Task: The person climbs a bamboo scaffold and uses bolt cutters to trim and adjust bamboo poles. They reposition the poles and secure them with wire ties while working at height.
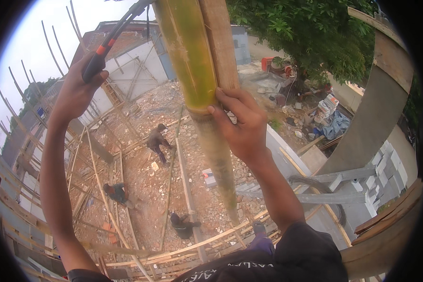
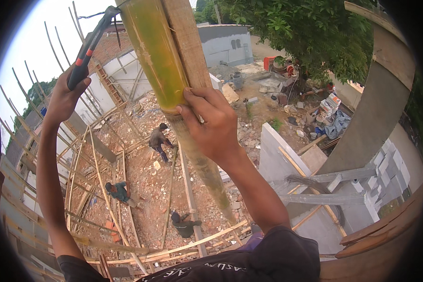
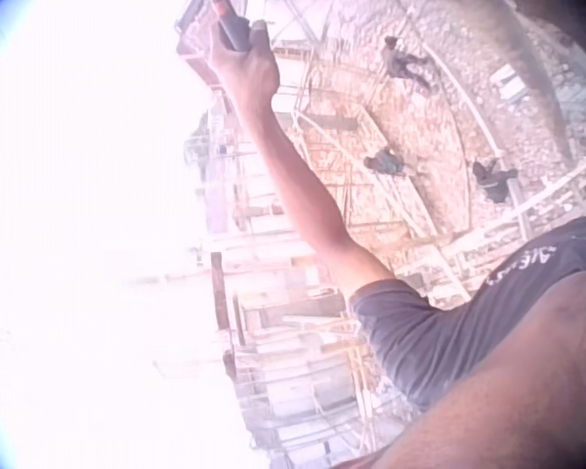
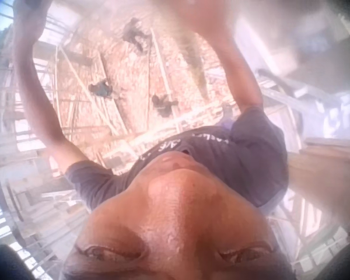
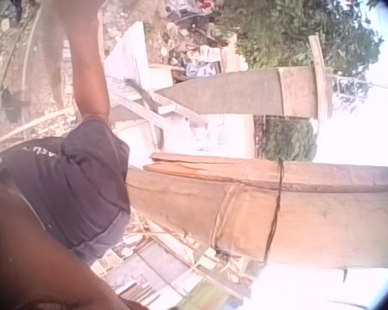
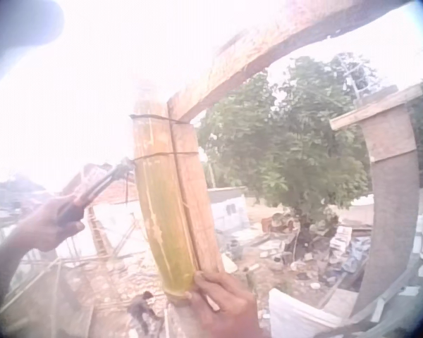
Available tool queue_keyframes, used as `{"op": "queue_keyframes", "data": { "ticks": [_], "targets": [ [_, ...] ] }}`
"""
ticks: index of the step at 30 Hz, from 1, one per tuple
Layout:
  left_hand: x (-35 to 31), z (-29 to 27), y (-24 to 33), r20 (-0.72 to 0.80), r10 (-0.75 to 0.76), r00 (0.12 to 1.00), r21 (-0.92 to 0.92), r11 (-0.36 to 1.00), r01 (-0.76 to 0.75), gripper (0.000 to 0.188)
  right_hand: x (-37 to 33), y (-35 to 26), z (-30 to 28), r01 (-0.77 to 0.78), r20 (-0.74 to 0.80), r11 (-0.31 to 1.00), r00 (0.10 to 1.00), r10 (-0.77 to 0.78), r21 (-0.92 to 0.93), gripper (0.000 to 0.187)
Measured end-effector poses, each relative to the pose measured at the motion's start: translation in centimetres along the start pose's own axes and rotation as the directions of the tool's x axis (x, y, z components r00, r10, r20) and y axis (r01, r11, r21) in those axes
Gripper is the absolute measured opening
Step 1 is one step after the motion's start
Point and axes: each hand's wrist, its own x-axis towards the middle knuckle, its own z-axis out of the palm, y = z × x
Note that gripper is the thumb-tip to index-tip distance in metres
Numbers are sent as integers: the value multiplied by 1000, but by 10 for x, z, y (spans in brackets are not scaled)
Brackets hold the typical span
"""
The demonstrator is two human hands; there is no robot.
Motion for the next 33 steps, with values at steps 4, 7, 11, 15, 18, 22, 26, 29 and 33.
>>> {"op": "queue_keyframes", "data": {
  "ticks": [4, 7, 11, 15, 18, 22, 26, 29, 33],
  "targets": [
    [-6, -13, 10, 34, -21, 999, 71, 997, 19, 18, 2, 2, -5, 63, 13, 994, 998, -63, -88, 26],
    [-12, -42, 23, 134, -143, 981, 147, 981, 123, 20, 3, -4, -8, 67, 16, 990, 998, -66, -121, 25],
    [-14, -101, 60, 424, -229, 876, 70, 973, 220, 23, -4, -33, 7, 34, -49, 995, 998, -30, 89, 20],
    [-19, -91, 67, 496, -239, 834, -204, 902, 380, 30, 8, -69, 24, -352, 307, 712, 931, 198, 608, 21],
    [-34, -90, 76, 563, -234, 792, -411, 752, 514, 37, 36, -96, 71, -496, 501, 188, 865, 25, 847, 44],
    [-44, -73, 73, 669, -60, 741, -593, 559, 580, 37, 74, -92, 119, -485, 376, -413, 870, -320, 771, 55],
    [-42, -68, 62, 696, 53, 716, -658, 448, 606, 38, 95, -83, 130, -482, 303, -594, 874, -381, 643, 52],
    [-47, -70, 77, 648, -18, 761, -661, 484, 574, 39, 115, -106, 127, -383, 292, -751, 920, -261, 537, 35],
    [-45, -75, 95, 652, -276, 706, -427, 636, 643, 47, 134, -128, 135, -291, 354, -667, 934, -44, 685, 31]
  ]
}}
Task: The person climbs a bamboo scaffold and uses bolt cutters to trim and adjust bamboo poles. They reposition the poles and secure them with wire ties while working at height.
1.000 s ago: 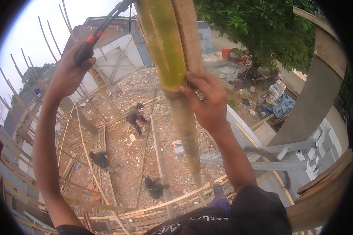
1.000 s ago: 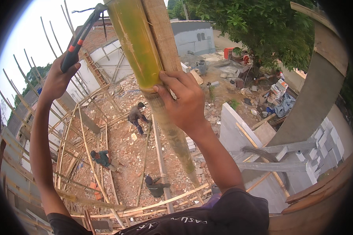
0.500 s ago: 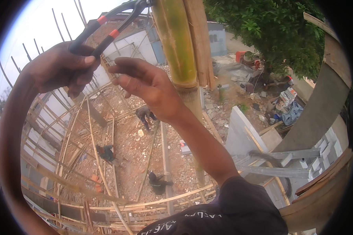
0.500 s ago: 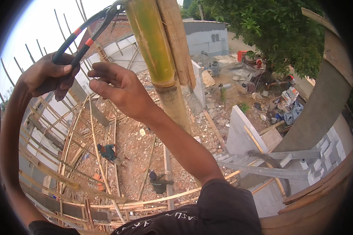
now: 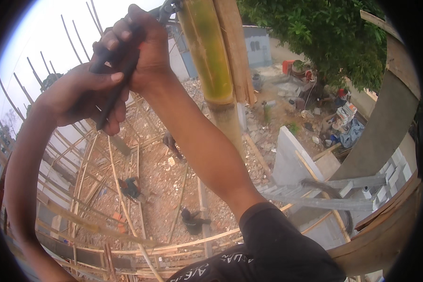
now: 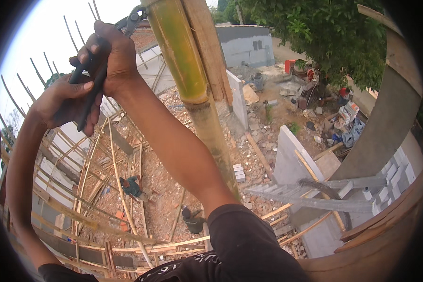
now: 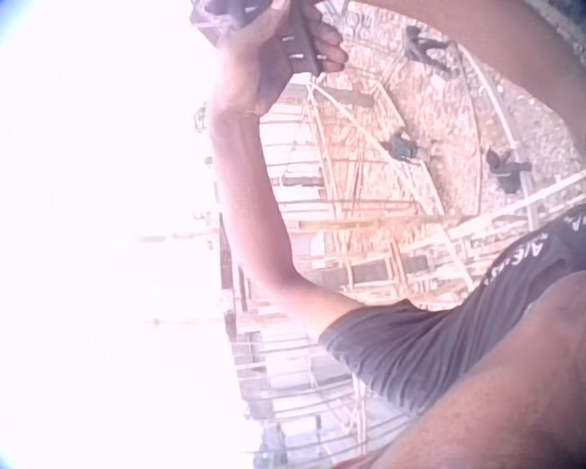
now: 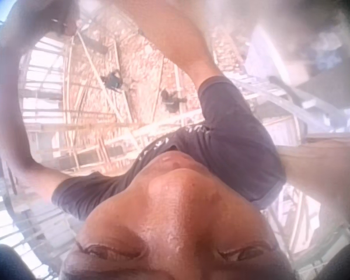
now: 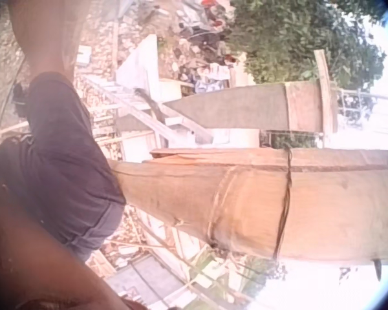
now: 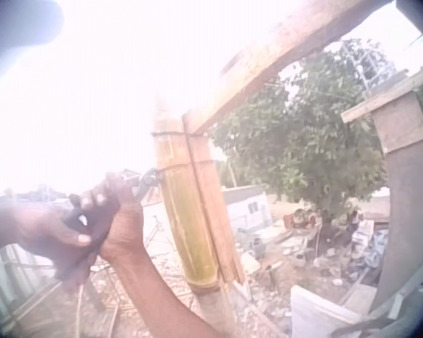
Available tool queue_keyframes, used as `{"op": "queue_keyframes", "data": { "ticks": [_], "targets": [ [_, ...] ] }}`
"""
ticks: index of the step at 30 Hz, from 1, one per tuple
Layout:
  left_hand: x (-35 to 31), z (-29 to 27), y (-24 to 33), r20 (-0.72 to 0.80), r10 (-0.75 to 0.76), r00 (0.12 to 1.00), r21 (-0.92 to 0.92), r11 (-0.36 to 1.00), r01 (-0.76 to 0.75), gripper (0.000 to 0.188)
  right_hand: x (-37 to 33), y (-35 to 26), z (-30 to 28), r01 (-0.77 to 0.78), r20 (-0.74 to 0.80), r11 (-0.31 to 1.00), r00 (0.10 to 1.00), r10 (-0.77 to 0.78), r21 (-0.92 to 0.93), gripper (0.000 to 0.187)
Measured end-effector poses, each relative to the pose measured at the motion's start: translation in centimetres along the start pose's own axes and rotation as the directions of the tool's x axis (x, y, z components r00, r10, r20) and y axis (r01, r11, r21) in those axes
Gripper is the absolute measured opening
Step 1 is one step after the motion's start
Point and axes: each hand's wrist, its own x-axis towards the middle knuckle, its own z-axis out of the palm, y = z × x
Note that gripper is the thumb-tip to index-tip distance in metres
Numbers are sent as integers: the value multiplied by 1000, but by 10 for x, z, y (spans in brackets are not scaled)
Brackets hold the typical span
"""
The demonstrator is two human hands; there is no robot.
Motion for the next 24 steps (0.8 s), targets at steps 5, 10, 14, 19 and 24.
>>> {"op": "queue_keyframes", "data": {
  "ticks": [5, 10, 14, 19, 24],
  "targets": [
    [-29, 10, 35, -532, 209, 821, 759, 548, 352, 57, 1, 2, 19, 75, -99, 997, 992, -73, 18, 24],
    [-29, 13, 15, -126, 845, 519, 845, -183, 503, 44, 21, 6, 70, 121, -308, 979, 949, -67, 161, 25],
    [0, 4, 16, -233, 854, 464, 656, -215, 724, 29, 33, 7, 69, 127, -417, 972, 908, -32, 200, 28],
    [13, -31, 29, -110, 896, 430, 808, -172, 564, 26, 15, -1, 75, 97, -344, 981, 927, -150, -166, 27],
    [19, -51, 51, -104, 804, 586, 871, -211, 443, 26, -43, -8, 20, -142, -254, 824, 967, -3, -549, 34]
  ]
}}
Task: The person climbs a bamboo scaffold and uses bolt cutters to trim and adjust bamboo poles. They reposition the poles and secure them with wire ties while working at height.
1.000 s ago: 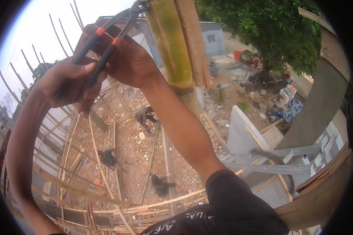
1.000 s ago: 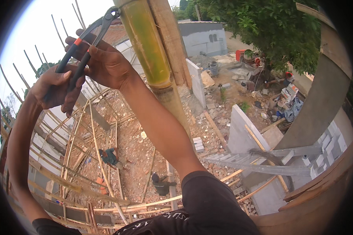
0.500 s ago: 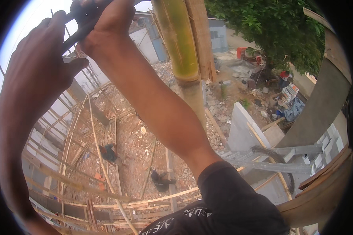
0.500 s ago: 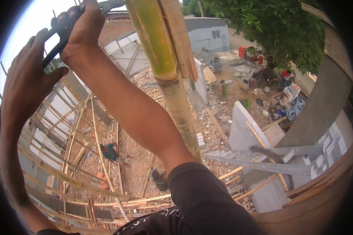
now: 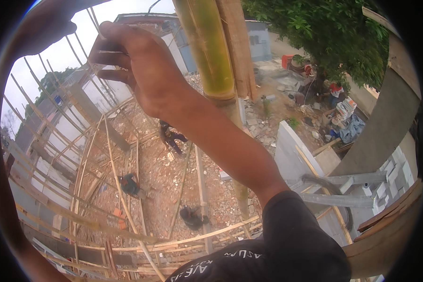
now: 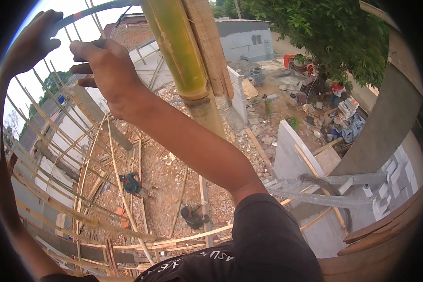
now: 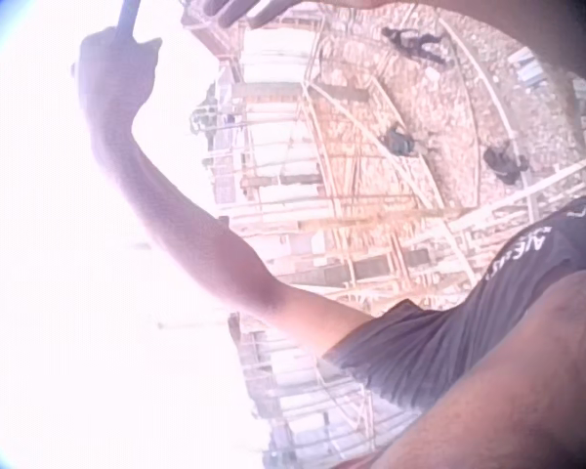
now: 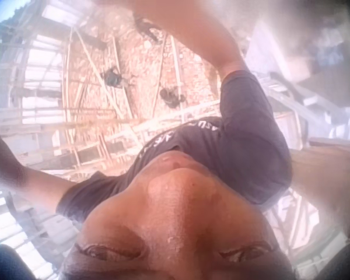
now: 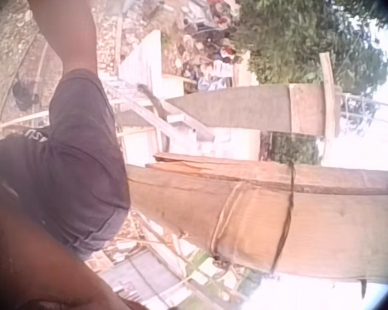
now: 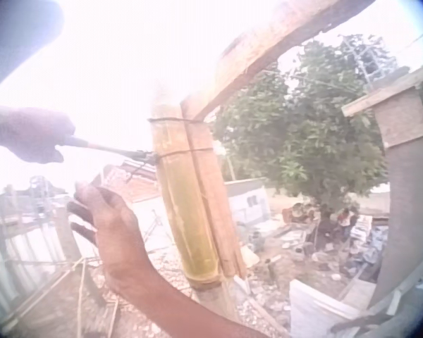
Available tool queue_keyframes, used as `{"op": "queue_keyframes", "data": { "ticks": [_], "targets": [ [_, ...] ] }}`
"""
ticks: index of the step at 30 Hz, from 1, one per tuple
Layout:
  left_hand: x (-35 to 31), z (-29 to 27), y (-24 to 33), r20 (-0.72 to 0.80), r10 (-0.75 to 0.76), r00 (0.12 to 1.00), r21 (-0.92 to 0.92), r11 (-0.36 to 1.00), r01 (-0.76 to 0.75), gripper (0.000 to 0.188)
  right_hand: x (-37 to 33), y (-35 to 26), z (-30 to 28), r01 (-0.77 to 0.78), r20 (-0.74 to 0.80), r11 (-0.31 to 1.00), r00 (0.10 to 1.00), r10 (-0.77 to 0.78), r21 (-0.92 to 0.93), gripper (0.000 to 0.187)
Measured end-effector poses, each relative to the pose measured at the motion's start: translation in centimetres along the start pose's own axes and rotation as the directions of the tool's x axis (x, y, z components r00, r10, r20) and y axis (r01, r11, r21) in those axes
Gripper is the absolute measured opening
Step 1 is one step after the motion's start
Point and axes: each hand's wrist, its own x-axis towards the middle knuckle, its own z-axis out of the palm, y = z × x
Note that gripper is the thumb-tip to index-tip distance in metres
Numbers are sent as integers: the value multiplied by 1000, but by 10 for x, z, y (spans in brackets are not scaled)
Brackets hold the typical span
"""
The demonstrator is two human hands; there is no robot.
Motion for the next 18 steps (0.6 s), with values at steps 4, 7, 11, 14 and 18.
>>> {"op": "queue_keyframes", "data": {
  "ticks": [4, 7, 11, 14, 18],
  "targets": [
    [16, 15, -14, 214, 26, 977, -215, 976, 21, 26, -66, -23, -59, 85, 97, 814, 995, -35, -574, 29],
    [12, 15, -21, 336, 13, 942, -263, 961, 80, 26, -90, -46, -96, 257, 56, 542, 931, -360, -800, 22],
    [-4, 26, -22, 406, -44, 913, -302, 936, 180, 27, -93, -64, -130, 136, 8, 217, 862, -507, -967, 18],
    [1, 23, 22, 496, -78, 865, -300, 919, 255, 28, -101, -66, -139, 84, 56, 35, 869, -492, -996, 25],
    [-10, 28, 36, 356, -89, 930, -301, 931, 204, 36, -104, -58, -146, 198, 285, -221, 815, -505, -955, 33]
  ]
}}
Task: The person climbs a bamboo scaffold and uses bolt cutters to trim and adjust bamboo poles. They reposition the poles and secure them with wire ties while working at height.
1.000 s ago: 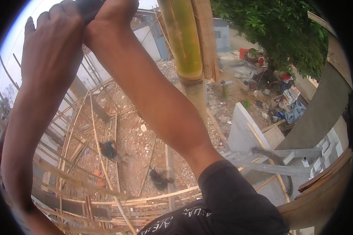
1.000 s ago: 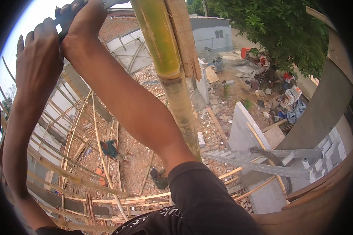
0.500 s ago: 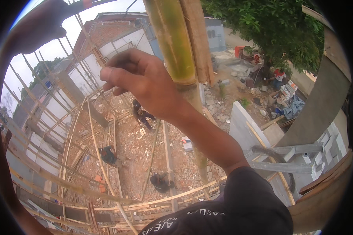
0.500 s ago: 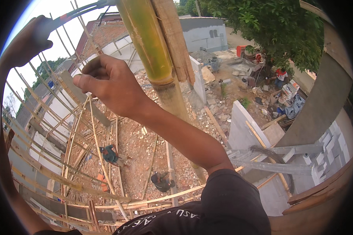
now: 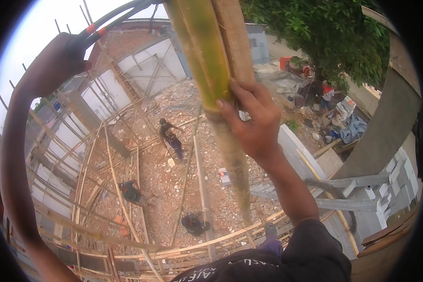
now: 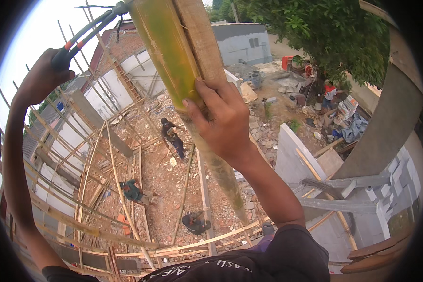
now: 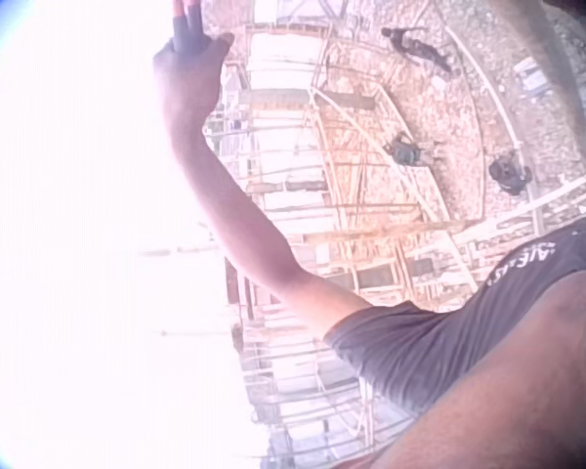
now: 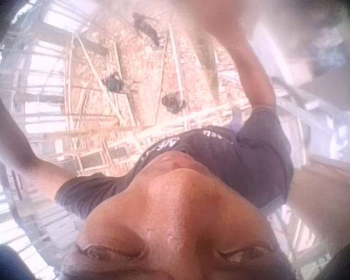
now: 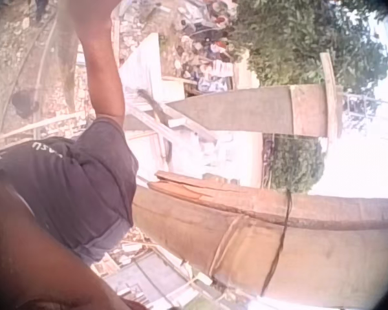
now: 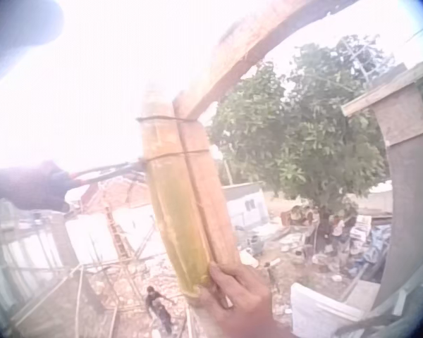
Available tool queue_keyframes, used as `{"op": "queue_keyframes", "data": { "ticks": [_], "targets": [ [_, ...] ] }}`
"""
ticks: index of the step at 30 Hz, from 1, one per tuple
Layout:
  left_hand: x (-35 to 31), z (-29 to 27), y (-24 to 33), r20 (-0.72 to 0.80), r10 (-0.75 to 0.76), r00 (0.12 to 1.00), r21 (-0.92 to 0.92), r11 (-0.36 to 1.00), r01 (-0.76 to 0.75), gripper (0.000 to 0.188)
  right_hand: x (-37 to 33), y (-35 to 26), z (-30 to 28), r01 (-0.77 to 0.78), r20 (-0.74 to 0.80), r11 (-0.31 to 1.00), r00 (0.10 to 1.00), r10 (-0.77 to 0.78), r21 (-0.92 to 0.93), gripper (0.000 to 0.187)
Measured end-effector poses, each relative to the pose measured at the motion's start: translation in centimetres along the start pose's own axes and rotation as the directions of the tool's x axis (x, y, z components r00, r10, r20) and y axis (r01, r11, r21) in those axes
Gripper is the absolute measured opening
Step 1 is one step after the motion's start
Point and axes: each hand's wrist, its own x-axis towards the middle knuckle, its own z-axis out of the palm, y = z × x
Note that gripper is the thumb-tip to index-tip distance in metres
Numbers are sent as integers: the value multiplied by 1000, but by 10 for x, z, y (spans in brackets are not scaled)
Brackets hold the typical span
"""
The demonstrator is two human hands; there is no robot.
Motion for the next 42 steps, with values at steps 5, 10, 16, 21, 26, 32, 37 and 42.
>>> {"op": "queue_keyframes", "data": {
  "ticks": [5, 10, 16, 21, 26, 32, 37, 42],
  "targets": [
    [1, 7, 0, 56, -54, 997, -71, 996, 58, 30, -1, 3, 1, 25, 5, 999, 1000, -25, 27, 34],
    [13, 17, -12, 237, -169, 957, -256, 939, 229, 38, -1, 2, 1, 20, -3, 997, 1000, -20, 76, 33],
    [14, 13, -8, 286, -187, 940, -239, 936, 259, 32, -1, 1, 6, 32, -51, 994, 998, -26, 104, 33],
    [13, 22, -9, 172, -124, 977, -277, 946, 168, 27, -2, 3, 5, 17, -53, 995, 999, -12, 100, 33],
    [14, 29, -14, 140, -129, 982, -315, 934, 168, 25, -2, 0, 8, 19, -79, 994, 997, -10, 109, 32],
    [18, 36, -21, 171, -65, 983, -382, 915, 127, 22, -5, 6, 9, 32, -62, 994, 998, -25, 103, 32],
    [14, 37, -20, 125, -74, 989, -381, 917, 117, 22, -2, 0, 8, 6, -56, 996, 998, -1, 89, 31],
    [9, 21, -14, 147, -46, 988, -259, 962, 83, 23, -3, 0, 5, 20, -14, 999, 1000, -20, 24, 31]
  ]
}}
